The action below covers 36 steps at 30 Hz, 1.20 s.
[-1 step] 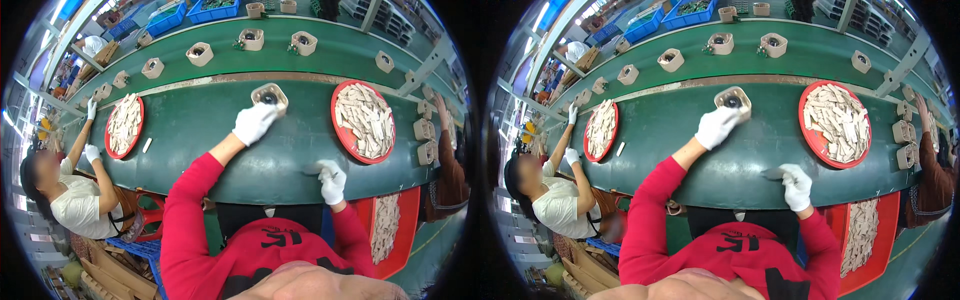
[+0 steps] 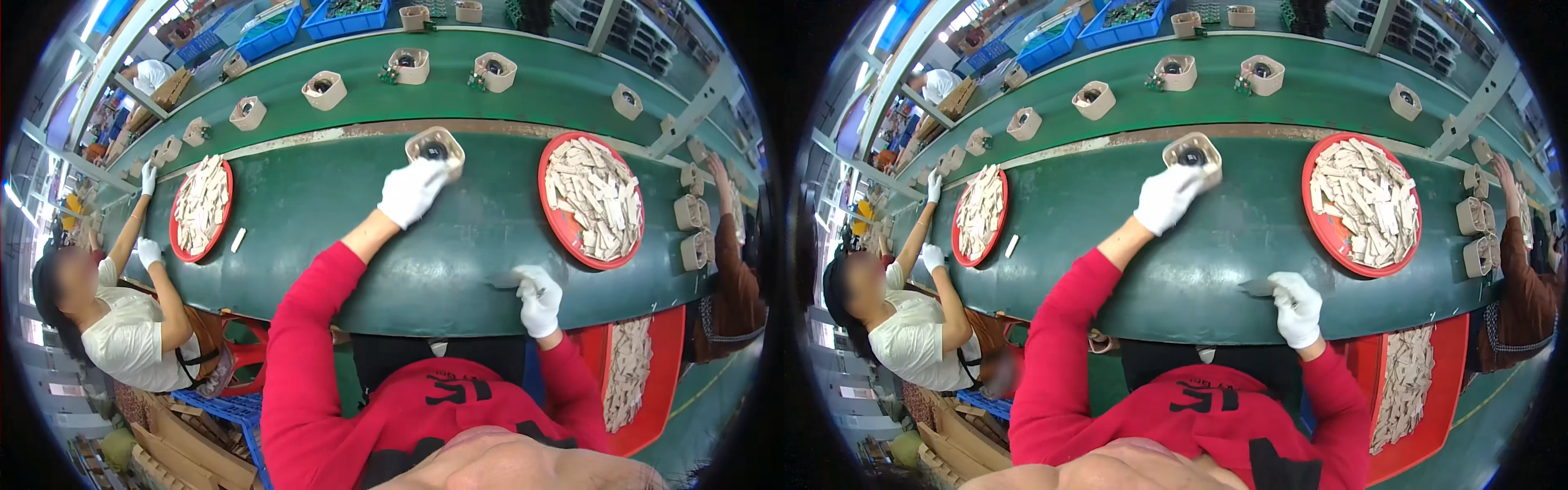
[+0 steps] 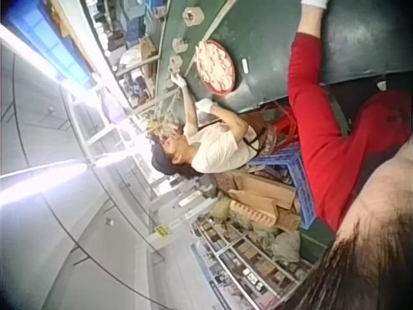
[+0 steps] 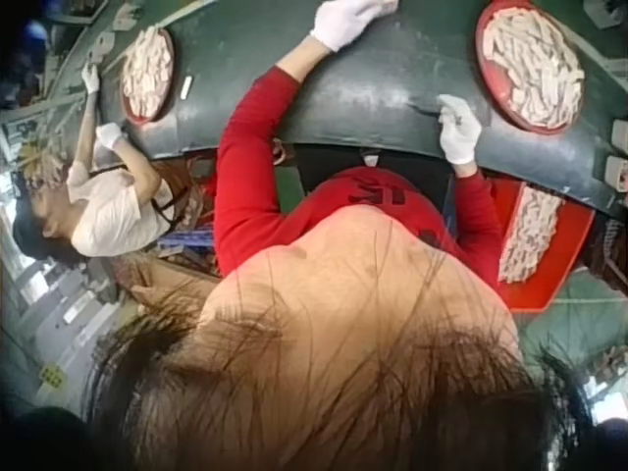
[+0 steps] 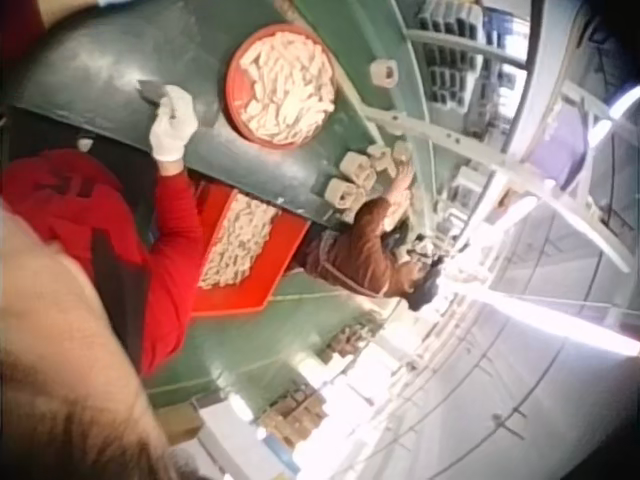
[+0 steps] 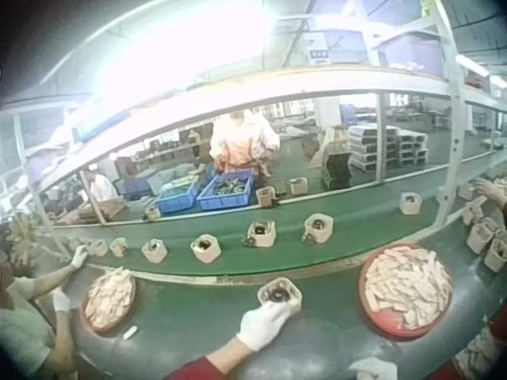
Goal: Assembling small electronic speakers on a factory production line.
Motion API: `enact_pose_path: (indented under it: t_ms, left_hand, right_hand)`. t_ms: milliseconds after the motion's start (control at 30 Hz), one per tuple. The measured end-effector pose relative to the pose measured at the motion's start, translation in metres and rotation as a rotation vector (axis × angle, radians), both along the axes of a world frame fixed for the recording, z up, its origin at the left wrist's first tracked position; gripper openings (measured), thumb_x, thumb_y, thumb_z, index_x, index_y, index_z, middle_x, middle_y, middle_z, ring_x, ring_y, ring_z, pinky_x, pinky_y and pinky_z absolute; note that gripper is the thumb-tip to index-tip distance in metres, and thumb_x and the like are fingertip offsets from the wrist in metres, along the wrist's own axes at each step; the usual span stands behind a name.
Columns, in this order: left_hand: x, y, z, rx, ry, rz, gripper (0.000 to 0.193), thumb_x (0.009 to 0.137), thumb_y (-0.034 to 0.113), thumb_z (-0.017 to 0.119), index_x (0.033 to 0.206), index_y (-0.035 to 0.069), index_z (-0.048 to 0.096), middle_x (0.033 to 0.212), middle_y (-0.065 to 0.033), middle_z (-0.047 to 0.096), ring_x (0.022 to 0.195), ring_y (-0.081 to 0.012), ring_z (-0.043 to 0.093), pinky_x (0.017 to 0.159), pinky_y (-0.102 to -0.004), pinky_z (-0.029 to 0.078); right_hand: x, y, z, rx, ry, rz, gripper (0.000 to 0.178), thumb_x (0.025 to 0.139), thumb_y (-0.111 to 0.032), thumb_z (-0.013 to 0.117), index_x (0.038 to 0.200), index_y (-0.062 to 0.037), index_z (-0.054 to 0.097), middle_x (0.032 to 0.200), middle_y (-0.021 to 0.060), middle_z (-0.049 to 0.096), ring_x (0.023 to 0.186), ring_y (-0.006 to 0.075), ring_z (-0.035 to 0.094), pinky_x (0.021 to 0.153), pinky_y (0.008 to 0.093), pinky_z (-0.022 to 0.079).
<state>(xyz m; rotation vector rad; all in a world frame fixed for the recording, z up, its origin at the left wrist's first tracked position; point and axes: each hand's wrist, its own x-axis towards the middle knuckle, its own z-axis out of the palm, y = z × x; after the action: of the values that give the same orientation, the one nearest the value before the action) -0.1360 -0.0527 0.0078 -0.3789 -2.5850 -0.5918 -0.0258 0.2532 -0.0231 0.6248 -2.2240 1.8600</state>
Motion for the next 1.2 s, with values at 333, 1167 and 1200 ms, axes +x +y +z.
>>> enact_pose_path:
  t_ms: [333,1167,1200]
  left_hand:
    - [-0.172,-0.003,0.001,0.147,0.195,0.053,0.028,0.093,0.017,0.056,0.121,0.014,0.062,0.13,-0.0122,0.059,0.103,-0.0361,0.064,0.089,-0.0416,0.053]
    - [-0.003,-0.017,0.03,-0.07,0.098,-0.169,0.01,0.082,0.008,0.061,0.091,0.008,0.065,0.094,-0.0145,0.062,0.087,-0.0351,0.064,0.075,-0.0414,0.054]
    - [0.028,-0.012,0.027,-0.055,0.074,-0.241,0.012,0.08,0.009,0.061,0.092,0.011,0.066,0.094,-0.0125,0.063,0.088,-0.0334,0.064,0.075,-0.041,0.054]
  right_hand:
    - [-0.002,0.003,0.007,-0.064,-0.327,-0.094,0.014,0.087,0.0,0.055,0.078,0.005,0.064,0.083,0.0134,0.067,0.064,0.0143,0.057,0.059,0.0273,0.045]
    - [-0.011,-0.005,0.019,-0.018,-0.341,-0.178,0.018,0.098,-0.009,0.052,0.092,0.0014,0.066,0.059,-0.0014,0.055,0.049,0.0047,0.045,0.046,0.0221,0.034]
    - [-0.011,-0.007,0.015,-0.028,-0.312,-0.189,0.016,0.098,-0.007,0.053,0.093,0.0016,0.065,0.061,-0.0008,0.056,0.049,0.0048,0.046,0.046,0.0223,0.034]
